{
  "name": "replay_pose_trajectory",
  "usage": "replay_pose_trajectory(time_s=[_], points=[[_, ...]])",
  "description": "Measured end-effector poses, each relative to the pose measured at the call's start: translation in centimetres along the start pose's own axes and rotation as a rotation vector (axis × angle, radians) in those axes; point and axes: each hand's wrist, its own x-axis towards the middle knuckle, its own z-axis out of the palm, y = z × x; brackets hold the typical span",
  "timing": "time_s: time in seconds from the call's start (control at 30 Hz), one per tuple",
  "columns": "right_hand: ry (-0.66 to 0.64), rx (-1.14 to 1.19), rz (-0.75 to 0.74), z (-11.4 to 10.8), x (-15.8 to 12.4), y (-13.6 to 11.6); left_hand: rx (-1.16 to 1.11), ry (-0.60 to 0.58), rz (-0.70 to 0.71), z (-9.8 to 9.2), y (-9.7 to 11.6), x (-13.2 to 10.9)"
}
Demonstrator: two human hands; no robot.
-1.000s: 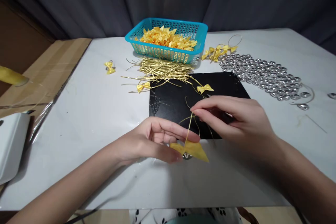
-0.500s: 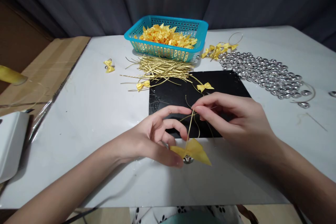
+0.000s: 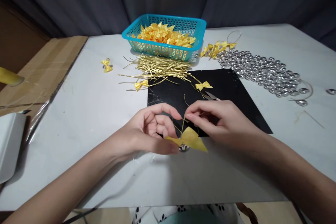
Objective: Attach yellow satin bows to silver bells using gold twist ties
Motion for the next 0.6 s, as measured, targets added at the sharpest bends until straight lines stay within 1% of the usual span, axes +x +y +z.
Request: replay_pose_trajectory(time_s=[0.07, 0.17, 0.23, 0.43, 0.6], points=[[-0.118, -0.034, -0.035, -0.4, -0.1, -0.1, 0.026, 0.024, 0.036, -0.1, 0.0, -0.1], [-0.29, -0.052, -0.162, -1.2, -0.4, -0.3, 0.039, 0.051, 0.063, -0.2, 0.0, -0.1], [-0.363, -0.045, -0.214, -1.6, -0.6, -0.4, 0.029, 0.06, 0.073, -0.2, -0.1, -0.1], [-0.503, 0.046, -0.238, -1.8, -1.4, -1.1, -0.072, 0.101, 0.087, -0.1, 0.0, 0.2], [-0.554, 0.113, -0.274, -1.9, -1.7, -2.1, -0.107, 0.099, 0.048, 0.1, -0.2, 0.1]])
